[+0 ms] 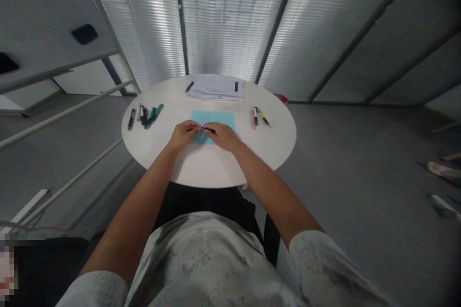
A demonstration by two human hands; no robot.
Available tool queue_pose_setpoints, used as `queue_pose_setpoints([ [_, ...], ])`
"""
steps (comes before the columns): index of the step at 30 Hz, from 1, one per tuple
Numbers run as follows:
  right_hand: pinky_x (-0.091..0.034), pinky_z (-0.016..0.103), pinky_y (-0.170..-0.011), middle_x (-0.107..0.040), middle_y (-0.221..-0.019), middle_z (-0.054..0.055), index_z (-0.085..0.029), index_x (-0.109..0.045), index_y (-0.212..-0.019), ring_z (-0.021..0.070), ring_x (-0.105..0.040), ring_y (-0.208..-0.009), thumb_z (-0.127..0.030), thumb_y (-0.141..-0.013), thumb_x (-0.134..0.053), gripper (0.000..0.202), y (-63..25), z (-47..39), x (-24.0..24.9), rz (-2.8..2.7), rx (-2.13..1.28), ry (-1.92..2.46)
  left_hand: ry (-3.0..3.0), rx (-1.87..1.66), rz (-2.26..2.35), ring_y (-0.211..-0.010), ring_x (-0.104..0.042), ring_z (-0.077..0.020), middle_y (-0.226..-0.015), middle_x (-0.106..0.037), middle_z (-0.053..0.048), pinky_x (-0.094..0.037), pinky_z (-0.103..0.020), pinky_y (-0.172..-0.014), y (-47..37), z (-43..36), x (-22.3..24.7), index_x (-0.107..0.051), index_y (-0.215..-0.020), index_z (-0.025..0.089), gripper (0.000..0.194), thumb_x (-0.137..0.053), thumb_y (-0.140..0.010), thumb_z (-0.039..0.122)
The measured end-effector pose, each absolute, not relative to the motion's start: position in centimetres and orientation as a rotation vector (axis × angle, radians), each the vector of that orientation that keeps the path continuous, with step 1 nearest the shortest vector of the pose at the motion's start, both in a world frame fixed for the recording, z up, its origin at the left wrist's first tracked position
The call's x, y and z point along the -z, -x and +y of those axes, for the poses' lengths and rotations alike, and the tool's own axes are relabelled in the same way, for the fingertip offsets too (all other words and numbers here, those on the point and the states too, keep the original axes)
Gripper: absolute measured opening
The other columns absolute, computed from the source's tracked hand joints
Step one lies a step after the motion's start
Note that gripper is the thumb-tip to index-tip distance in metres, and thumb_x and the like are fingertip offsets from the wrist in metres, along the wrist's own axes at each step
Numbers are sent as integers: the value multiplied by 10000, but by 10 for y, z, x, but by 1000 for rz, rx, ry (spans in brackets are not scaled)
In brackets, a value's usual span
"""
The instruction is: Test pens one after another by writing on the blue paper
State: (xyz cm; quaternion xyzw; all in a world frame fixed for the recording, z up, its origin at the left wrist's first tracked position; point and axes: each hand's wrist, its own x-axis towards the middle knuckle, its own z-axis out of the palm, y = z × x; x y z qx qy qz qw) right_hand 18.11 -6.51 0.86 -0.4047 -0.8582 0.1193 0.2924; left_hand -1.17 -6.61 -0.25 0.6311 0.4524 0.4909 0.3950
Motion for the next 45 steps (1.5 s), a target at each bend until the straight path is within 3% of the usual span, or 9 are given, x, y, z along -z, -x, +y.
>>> queue_pose_setpoints([
  [9,-456,303,-879,-702,-1094,19,-266,-674,-1104,173,-630,-996,-361,-929,-515,255,-182,-66,-10,-2276,-365,1075,-1681,-1200,1128,-602,-558,-120,-740,-674,-42,-425,-254,-572,13,-65,4,-655,-832,145,270,-697,-670,357],
  [21,-445,288,-778,-718,-988,18,-270,-689,-1063,167,-633,-864,-435,-926,-507,281,-181,-65,-9,-2266,-368,1123,-1721,-1137,1157,-559,-516,-116,-689,-639,-28,-401,-259,-544,12,-69,0,-667,-841,157,264,-651,-705,383],
  [37,-426,276,-777,-681,-929,40,-206,-665,-981,162,-597,-850,-351,-888,-562,201,-178,-62,-7,-2267,-343,1110,-1635,-1149,1188,-537,-530,-114,-645,-643,-28,-408,-250,-522,10,-74,-7,-666,-787,150,268,-703,-673,390],
  [45,-416,312,-857,-635,-947,60,-191,-646,-982,179,-559,-910,-322,-888,-554,186,-179,-59,-4,-2293,-310,1030,-1649,-1163,1154,-536,-527,-104,-674,-657,-26,-419,-247,-533,13,-67,1,-675,-823,148,280,-693,-689,394],
])
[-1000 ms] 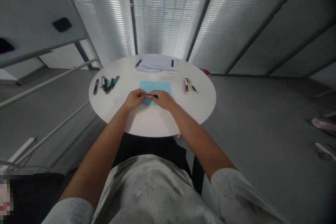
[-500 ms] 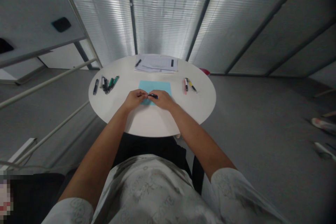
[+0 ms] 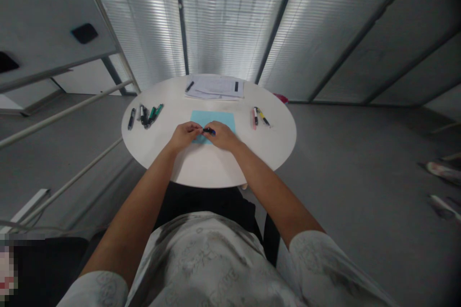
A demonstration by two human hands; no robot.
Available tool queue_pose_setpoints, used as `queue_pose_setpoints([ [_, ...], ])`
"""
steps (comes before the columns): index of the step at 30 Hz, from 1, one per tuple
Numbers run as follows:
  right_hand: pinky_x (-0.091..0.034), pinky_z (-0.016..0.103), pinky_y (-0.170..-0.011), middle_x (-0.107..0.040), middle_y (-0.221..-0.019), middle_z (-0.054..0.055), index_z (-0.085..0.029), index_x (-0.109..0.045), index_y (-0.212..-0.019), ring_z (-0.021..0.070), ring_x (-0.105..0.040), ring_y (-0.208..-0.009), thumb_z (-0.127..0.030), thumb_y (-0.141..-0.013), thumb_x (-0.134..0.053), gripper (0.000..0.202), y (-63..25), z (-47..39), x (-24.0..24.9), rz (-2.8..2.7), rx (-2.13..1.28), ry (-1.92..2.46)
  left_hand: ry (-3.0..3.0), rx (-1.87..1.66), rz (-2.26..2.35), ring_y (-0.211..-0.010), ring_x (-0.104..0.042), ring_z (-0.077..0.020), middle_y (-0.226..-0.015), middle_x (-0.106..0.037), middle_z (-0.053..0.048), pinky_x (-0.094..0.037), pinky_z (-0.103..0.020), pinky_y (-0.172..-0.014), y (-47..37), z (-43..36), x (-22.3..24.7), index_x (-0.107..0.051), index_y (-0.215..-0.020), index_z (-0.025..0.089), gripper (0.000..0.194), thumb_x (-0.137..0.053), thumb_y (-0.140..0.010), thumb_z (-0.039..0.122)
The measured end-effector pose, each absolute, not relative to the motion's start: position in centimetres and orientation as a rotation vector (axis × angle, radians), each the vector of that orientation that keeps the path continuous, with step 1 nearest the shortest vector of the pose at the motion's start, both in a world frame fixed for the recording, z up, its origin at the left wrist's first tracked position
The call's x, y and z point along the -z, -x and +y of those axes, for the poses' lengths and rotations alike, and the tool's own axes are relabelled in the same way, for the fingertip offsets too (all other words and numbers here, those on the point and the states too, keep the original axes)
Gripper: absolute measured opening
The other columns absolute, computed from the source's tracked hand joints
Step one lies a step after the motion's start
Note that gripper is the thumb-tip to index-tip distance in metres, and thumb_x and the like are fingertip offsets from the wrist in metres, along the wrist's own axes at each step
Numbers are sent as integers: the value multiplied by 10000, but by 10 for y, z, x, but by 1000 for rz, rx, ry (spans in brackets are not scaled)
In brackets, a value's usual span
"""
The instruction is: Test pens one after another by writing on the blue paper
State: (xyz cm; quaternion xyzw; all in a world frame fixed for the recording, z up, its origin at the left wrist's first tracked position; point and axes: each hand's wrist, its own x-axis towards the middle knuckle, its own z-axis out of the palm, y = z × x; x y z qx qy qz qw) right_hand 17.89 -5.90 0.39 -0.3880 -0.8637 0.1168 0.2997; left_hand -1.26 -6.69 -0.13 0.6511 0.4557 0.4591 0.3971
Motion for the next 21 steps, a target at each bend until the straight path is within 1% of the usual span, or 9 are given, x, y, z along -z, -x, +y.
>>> queue_pose_setpoints([
  [5,-417,317,-874,-594,-986,62,-195,-608,-1008,180,-536,-935,-208,-863,-540,161,-180,-60,-6,-2273,-308,1013,-1651,-1159,1163,-548,-527,-113,-693,-667,-37,-411,-256,-540,12,-68,1,-681,-846,144,301,-695,-683,397],
  [8,-422,309,-847,-559,-999,59,-192,-570,-997,176,-518,-918,-182,-846,-539,155,-180,-62,-7,-2237,-305,1009,-1665,-1160,1162,-545,-520,-112,-693,-667,-38,-401,-256,-537,12,-69,0,-670,-833,143,291,-684,-700,402],
  [11,-417,311,-837,-545,-984,53,-195,-555,-962,177,-506,-909,-197,-859,-536,105,-179,-63,-8,-2238,-306,998,-1667,-1164,1177,-534,-513,-109,-690,-670,-41,-393,-253,-530,12,-69,-1,-652,-812,145,291,-669,-718,420],
  [14,-410,314,-843,-551,-970,54,-192,-568,-951,180,-505,-914,-231,-899,-522,79,-179,-61,-7,-2262,-286,970,-1641,-1175,1180,-531,-514,-107,-690,-671,-42,-392,-246,-528,13,-68,-1,-639,-824,145,310,-671,-716,433],
  [18,-386,341,-899,-577,-973,63,-196,-604,-992,198,-497,-964,-290,-942,-500,149,-180,-56,-5,-2317,-212,935,-1633,-1181,1151,-532,-516,-100,-713,-680,-44,-396,-238,-530,14,-67,0,-637,-842,140,322,-672,-718,435],
  [21,-386,338,-904,-577,-997,62,-215,-608,-1056,196,-500,-979,-320,-959,-475,195,-180,-54,-3,-2316,-242,954,-1610,-1201,1146,-516,-511,-96,-699,-678,-45,-398,-238,-520,14,-67,0,-634,-833,135,325,-680,-708,432],
])
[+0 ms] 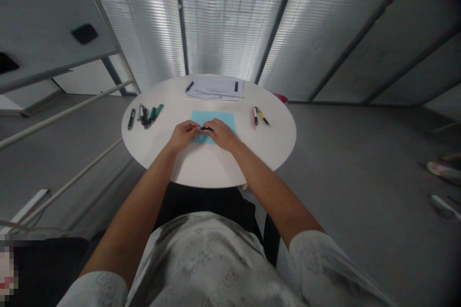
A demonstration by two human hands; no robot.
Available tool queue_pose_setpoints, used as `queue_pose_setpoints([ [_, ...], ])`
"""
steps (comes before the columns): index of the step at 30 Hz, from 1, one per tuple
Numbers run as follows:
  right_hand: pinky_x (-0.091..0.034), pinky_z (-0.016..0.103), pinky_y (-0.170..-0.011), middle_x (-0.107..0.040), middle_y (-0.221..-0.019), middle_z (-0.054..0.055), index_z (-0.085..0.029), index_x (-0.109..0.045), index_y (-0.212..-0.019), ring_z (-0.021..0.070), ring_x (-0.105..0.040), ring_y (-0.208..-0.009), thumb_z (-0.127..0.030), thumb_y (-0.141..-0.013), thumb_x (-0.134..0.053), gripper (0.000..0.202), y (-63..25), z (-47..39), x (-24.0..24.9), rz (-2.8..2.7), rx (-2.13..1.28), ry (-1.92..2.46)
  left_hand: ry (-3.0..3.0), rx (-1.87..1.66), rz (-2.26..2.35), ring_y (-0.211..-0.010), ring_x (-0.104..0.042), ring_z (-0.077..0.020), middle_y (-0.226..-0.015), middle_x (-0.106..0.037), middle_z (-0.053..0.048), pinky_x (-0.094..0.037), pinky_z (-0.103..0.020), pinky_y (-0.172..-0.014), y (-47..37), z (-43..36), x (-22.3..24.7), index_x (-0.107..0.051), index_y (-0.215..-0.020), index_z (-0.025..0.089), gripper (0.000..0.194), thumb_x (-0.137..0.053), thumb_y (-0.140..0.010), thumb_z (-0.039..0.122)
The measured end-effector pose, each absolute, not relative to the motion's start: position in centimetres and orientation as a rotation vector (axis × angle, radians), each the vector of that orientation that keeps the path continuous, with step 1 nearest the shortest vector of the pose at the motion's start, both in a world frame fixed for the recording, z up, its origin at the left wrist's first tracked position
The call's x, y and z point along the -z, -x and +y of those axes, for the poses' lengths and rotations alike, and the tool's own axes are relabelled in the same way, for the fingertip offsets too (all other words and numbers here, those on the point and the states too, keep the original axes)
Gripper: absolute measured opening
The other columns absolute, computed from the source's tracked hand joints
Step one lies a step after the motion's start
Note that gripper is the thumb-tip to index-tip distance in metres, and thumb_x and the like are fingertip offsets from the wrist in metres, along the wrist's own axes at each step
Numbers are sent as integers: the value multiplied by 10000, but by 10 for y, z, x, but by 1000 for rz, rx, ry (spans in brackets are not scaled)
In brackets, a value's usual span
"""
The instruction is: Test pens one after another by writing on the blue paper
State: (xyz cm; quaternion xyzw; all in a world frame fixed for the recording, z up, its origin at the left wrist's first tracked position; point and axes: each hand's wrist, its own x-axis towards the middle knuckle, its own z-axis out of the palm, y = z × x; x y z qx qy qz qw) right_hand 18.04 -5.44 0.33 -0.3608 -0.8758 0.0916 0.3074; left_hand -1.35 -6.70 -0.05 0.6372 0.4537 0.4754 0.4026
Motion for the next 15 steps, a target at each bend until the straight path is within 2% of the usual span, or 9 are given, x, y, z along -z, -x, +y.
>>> queue_pose_setpoints([
  [4,-405,326,-883,-552,-974,51,-218,-593,-1059,186,-512,-955,-305,-950,-483,178,-180,-55,-1,-2269,-324,957,-1584,-1228,1125,-514,-518,-99,-697,-675,-46,-406,-242,-517,12,-67,0,-629,-817,135,313,-691,-688,413],
  [7,-424,325,-865,-524,-988,50,-197,-548,-1071,175,-515,-923,-196,-883,-536,188,-179,-56,1,-2183,-374,937,-1571,-1228,1134,-514,-513,-97,-689,-661,-35,-396,-237,-507,12,-68,-1,-633,-831,139,309,-697,-679,400],
  [11,-434,322,-839,-498,-1033,63,-187,-519,-1017,170,-501,-911,-60,-789,-508,260,-180,-56,2,-2144,-362,942,-1556,-1237,1160,-491,-498,-88,-641,-611,-7,-368,-220,-475,12,-69,-4,-634,-855,143,298,-700,-675,371],
  [15,-432,322,-828,-522,-976,51,-194,-548,-952,174,-503,-883,-96,-820,-513,168,-182,-52,3,-2148,-319,983,-1558,-1265,1165,-484,-501,-91,-610,-580,8,-363,-211,-459,13,-69,-3,-625,-874,145,301,-697,-684,367],
])
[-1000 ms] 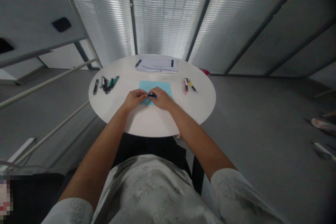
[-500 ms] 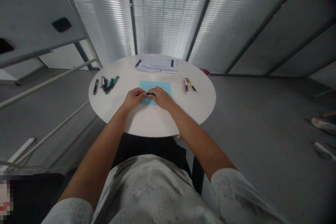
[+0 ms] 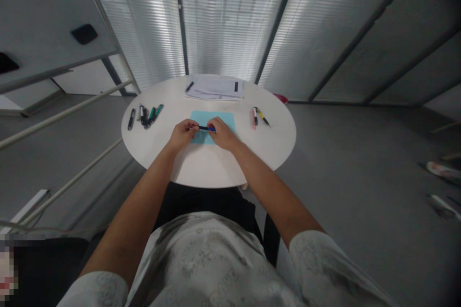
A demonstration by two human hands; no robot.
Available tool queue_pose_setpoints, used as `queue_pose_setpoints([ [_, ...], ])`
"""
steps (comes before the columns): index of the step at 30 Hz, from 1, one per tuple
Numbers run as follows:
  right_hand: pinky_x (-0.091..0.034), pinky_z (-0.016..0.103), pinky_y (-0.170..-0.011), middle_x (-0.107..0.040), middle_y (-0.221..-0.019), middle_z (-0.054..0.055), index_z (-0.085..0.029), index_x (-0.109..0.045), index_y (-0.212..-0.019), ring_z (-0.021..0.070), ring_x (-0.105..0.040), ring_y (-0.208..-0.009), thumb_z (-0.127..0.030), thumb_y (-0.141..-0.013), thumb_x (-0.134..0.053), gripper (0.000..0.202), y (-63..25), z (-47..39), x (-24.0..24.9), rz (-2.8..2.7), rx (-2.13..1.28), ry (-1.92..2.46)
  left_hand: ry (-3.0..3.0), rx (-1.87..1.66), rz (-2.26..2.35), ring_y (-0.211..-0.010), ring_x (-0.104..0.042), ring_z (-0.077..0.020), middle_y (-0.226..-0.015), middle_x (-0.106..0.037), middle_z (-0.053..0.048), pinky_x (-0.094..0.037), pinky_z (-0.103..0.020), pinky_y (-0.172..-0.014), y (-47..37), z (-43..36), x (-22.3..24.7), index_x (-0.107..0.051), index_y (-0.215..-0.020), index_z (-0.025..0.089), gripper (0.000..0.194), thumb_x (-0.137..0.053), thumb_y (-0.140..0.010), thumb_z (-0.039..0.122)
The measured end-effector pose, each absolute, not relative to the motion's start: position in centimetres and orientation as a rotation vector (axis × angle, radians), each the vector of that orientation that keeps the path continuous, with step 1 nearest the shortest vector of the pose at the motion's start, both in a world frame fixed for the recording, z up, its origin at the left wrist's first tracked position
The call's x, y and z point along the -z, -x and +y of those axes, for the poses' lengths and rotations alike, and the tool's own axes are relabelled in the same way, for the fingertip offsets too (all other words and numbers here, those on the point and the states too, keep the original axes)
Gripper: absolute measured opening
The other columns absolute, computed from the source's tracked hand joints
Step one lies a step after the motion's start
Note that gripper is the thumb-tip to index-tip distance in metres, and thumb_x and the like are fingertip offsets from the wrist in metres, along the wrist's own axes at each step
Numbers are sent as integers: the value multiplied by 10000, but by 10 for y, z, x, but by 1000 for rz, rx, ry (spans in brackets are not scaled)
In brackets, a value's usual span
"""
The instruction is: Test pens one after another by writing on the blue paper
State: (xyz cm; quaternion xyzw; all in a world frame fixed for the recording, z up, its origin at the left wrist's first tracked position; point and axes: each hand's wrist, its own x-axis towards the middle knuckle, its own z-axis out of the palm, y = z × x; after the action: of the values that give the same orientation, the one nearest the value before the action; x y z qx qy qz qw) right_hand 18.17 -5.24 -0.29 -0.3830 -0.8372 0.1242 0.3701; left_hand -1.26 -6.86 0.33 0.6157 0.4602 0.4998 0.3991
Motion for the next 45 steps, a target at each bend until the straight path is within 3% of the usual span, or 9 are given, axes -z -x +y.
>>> queue_pose_setpoints([
  [8,-422,319,-884,-587,-967,57,-205,-637,-1040,178,-541,-951,-267,-952,-458,209,-185,-49,3,-2219,-325,951,-1526,-1323,1153,-487,-500,-86,-665,-620,-16,-359,-203,-448,15,-64,3,-605,-855,151,276,-687,-704,367],
  [14,-444,295,-782,-556,-1011,41,-213,-569,-1047,159,-534,-858,-252,-867,-578,184,-182,-57,0,-2161,-339,1016,-1530,-1349,1126,-485,-480,-83,-659,-598,-1,-345,-206,-444,15,-63,5,-617,-862,161,274,-683,-709,378],
  [21,-435,298,-785,-536,-1002,37,-214,-545,-985,163,-518,-875,-223,-879,-545,106,-182,-58,-1,-2166,-298,1021,-1608,-1376,1302,-530,-454,-94,-589,-540,15,-337,-211,-475,13,-68,-1,-597,-745,164,257,-593,-785,418],
  [30,-425,293,-791,-557,-1022,48,-221,-580,-1050,171,-533,-896,-265,-919,-520,151,-182,-60,-2,-2212,-290,1073,-1519,-1418,1219,-551,-483,-108,-647,-582,4,-368,-224,-494,13,-65,4,-629,-885,174,233,-649,-733,349],
  [38,-420,294,-830,-587,-1007,59,-215,-622,-1070,174,-548,-947,-348,-974,-427,255,-182,-58,-1,-2225,-301,1056,-1502,-1380,1275,-507,-453,-108,-565,-513,25,-343,-220,-470,15,-67,3,-624,-858,185,253,-664,-711,387],
  [45,-428,285,-788,-585,-1028,42,-213,-540,-1047,160,-544,-876,-309,-895,-551,179,-182,-58,-1,-2155,-331,1076,-1459,-1378,1275,-474,-462,-99,-595,-543,25,-334,-209,-435,15,-67,0,-604,-915,189,306,-664,-715,412],
])
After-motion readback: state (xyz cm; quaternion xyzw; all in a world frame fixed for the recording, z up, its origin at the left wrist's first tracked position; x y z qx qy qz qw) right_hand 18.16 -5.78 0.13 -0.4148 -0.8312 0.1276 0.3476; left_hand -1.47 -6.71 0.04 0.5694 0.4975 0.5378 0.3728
